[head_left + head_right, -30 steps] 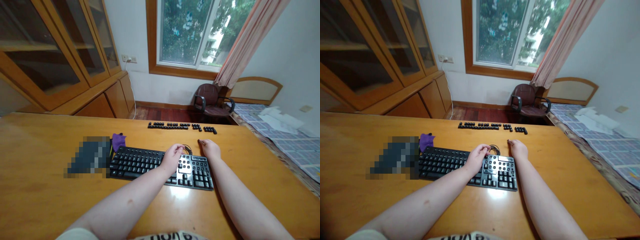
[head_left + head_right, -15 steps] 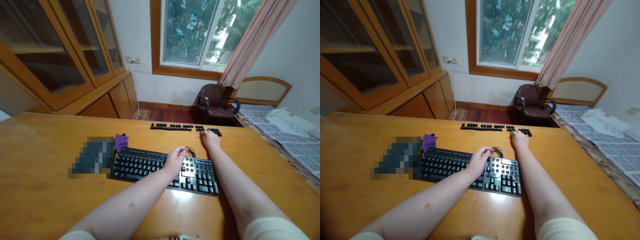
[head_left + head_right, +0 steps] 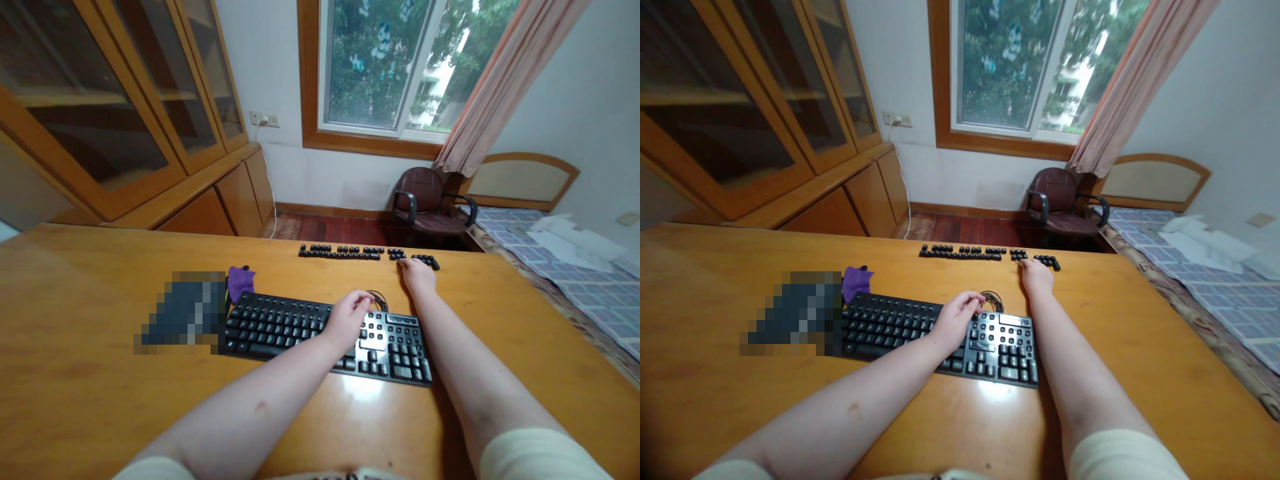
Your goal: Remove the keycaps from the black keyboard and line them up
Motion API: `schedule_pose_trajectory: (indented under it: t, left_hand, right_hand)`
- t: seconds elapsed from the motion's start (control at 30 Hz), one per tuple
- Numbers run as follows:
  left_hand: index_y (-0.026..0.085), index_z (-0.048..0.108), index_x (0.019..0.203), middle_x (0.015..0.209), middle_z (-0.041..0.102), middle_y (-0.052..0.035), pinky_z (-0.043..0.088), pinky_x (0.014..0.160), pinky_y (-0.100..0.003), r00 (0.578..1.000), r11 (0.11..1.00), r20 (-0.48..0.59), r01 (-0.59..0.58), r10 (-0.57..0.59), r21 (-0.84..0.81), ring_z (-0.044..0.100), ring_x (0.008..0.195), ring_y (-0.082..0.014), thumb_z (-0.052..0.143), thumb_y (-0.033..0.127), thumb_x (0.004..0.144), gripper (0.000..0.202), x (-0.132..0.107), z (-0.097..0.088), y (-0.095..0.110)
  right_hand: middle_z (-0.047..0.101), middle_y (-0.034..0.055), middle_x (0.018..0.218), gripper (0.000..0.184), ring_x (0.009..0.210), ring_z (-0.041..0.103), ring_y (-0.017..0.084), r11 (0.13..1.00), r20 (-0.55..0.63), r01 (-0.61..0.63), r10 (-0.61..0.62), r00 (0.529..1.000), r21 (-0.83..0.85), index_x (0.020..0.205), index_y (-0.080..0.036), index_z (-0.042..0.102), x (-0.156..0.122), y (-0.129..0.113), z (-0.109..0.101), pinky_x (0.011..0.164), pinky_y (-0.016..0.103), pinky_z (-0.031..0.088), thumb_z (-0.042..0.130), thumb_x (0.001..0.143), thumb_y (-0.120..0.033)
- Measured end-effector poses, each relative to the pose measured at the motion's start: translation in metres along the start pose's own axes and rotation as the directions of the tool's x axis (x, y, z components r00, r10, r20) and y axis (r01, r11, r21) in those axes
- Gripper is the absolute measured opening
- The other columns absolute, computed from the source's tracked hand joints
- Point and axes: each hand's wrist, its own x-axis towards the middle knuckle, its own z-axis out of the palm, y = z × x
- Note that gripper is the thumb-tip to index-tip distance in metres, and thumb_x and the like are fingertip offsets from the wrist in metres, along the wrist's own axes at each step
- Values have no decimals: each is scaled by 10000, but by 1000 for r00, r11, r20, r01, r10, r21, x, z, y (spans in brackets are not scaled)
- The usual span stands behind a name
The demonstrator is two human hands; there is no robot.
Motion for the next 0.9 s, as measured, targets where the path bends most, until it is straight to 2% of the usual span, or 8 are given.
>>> schedule_pose_trajectory:
  t: [0.17, 0.27, 0.37, 0.47, 0.57, 0.67, 0.77, 0.9]
  left_hand:
    - [170, 612, 905, 819, 648, -29, 459, 745, -288, 1000, 1000, 3, -5, 5, 7, 612, 794, -172, 448, 297, 844, 216, 0, -1, -2]
    - [171, 611, 906, 827, 651, -33, 459, 761, -295, 1000, 1000, -9, -6, 6, -4, 612, 823, -177, 444, 285, 846, 211, 0, -1, -2]
    - [172, 612, 900, 815, 653, -35, 461, 764, -294, 1000, 1000, -21, 8, -9, -17, 607, 836, -178, 436, 267, 846, 207, 0, -1, 0]
    - [170, 614, 890, 854, 655, -40, 465, 749, -286, 1000, 999, -23, 12, -13, -29, 609, 793, -165, 435, 258, 847, 204, 1, -1, 2]
    - [170, 616, 882, 888, 655, -41, 470, 740, -278, 1000, 999, -29, 6, -8, -47, 610, 766, -154, 434, 267, 853, 209, 1, -1, 1]
    - [167, 618, 889, 893, 653, -47, 474, 743, -276, 999, 997, -45, -9, 6, -71, 610, 772, -154, 422, 311, 871, 244, 2, -1, -3]
    - [162, 613, 901, 922, 648, -60, 479, 743, -279, 998, 992, -62, -21, 13, -126, 611, 770, -153, 406, 367, 884, 292, 2, -1, -7]
    - [160, 608, 905, 925, 645, -68, 483, 744, -282, 997, 987, -77, -21, 8, -160, 608, 762, -150, 386, 412, 891, 336, 2, 0, -8]
  right_hand:
    - [629, 93, 1019, 312, 870, 567, 189, 996, -80, 5, 2, 997, 85, 1055, -189, 646, -5, 2, -1, 722, 269, 402, 430, 876, -328]
    - [613, 101, 917, 320, 879, 551, 197, 934, -324, 42, 80, 943, 355, 916, -150, 636, -12, 7, -10, 765, 288, 417, 447, 860, -403]
    - [548, 45, 717, 425, 699, 554, 174, 699, -436, 42, 396, 808, 714, 885, -159, 559, -27, 4, -30, 676, 300, 452, 339, 877, -523]
    - [496, 14, 629, 570, 595, 550, 150, 418, -311, 101, 472, 825, 903, 793, -182, 520, -52, -11, -57, 602, 282, 464, 122, 894, -577]
    - [557, 60, 652, 639, 637, 567, 154, 501, -220, 70, 246, 944, 862, 637, -174, 548, -84, -33, -79, 596, 264, 447, 122, 899, -572]
    - [527, 23, 545, 573, 455, 490, 130, 450, -94, 70, 31, 995, 890, 679, -182, 549, -109, -53, -84, 428, 242, 368, 197, 889, -583]
    - [533, -4, 463, 411, 424, 497, 136, 539, 12, 103, -205, 979, 836, 678, -200, 540, -121, -64, -80, 471, 251, 392, 334, 890, -486]
    - [590, 9, 499, 311, 546, 575, 163, 672, 18, 198, -301, 953, 714, 622, -211, 545, -122, -70, -77, 614, 267, 430, 405, 862, -348]
